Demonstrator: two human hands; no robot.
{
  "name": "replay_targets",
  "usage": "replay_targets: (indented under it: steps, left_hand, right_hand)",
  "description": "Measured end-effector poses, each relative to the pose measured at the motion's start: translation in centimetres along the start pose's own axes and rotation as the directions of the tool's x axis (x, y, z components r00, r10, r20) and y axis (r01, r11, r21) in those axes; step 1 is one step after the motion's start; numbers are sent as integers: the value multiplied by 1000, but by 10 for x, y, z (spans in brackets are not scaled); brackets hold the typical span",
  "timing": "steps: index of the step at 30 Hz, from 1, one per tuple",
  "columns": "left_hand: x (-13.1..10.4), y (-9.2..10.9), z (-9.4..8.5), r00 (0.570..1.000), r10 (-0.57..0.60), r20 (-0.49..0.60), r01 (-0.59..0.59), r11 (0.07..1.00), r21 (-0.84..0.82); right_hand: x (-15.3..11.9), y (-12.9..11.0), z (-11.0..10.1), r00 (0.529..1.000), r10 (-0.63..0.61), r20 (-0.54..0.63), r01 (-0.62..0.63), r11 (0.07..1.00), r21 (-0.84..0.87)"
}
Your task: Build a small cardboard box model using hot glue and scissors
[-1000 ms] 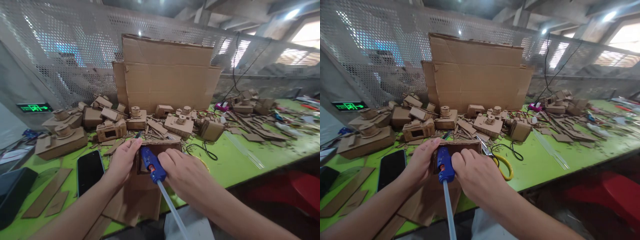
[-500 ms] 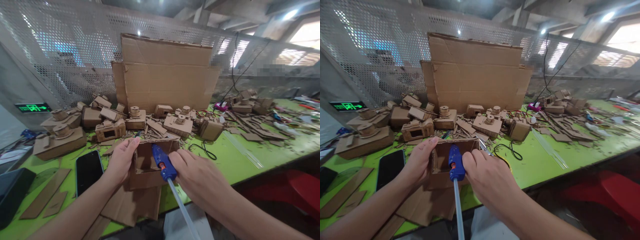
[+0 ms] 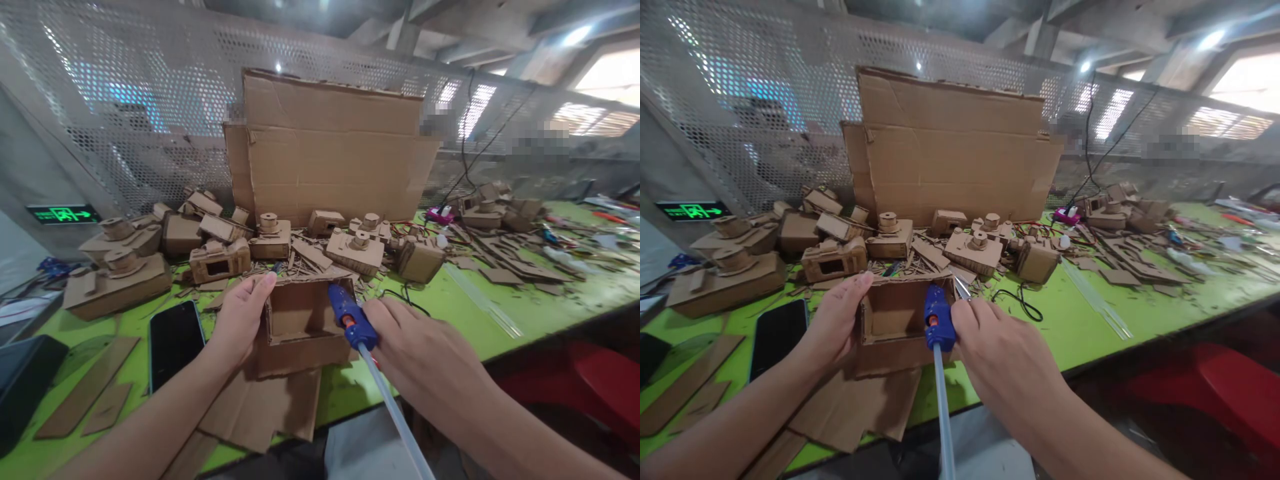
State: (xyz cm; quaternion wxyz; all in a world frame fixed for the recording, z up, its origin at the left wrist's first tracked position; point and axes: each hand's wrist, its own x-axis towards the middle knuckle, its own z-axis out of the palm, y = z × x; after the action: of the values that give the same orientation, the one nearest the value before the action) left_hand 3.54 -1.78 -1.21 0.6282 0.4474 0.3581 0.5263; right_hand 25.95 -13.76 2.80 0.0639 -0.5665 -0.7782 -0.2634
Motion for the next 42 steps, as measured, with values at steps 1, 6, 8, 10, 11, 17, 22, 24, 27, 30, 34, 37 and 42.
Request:
replay_targets:
  steps: [1, 6, 8, 10, 11, 17, 22, 24, 27, 30, 34, 37, 42]
  left_hand:
    - [0, 0, 0, 1000, -1, 1, 1, 1000, -3]
    - [-1, 1, 0, 1000, -7, 12, 7, 1000, 2]
    - [-1, 1, 0, 1000, -9, 10, 9, 1000, 6]
    - [-2, 1, 0, 1000, -6, 3, 6, 1000, 9]
    - [-2, 1, 0, 1000, -4, 1, 4, 1000, 9]
    - [0, -3, -2, 1000, -5, -6, 5, 999, 37]
    - [0, -5, -6, 1000, -3, 24, 2, 999, 47]
    - [0, -6, -6, 999, -3, 37, 1, 999, 48]
    - [0, -5, -5, 998, 4, 63, -7, 999, 42]
    - [-1, -4, -3, 999, 13, 47, -15, 999, 39]
    - [-2, -3, -3, 999, 9, 45, -11, 999, 43]
    - [-2, -3, -3, 999, 2, 36, -3, 999, 42]
    - [-1, -2, -3, 1000, 7, 11, -7, 1000, 27]
  right_hand:
    - [-1, 1, 0, 1000, 8, 10, -8, 1000, -7]
    - [-3, 7, 0, 999, 40, 33, -39, 999, -20]
    - [-3, 8, 0, 999, 43, 24, -42, 999, -18]
    - [-4, 8, 1, 999, 42, 35, -42, 999, -9]
    - [-4, 7, 1, 998, 40, 48, -40, 999, -5]
    - [1, -6, 0, 992, 10, 129, -18, 998, 61]
    - [12, -23, -2, 991, 3, 132, -25, 986, 165]
    - [16, -29, -3, 989, -16, 145, -12, 981, 193]
    - [23, -37, -3, 990, -26, 141, -5, 977, 215]
    - [28, -42, -3, 990, -31, 134, 0, 974, 225]
    - [28, -43, -3, 989, -34, 143, 0, 973, 232]
    - [21, -38, -1, 991, -14, 129, -16, 974, 225]
    - [5, -19, 2, 998, 61, 12, -62, 987, 146]
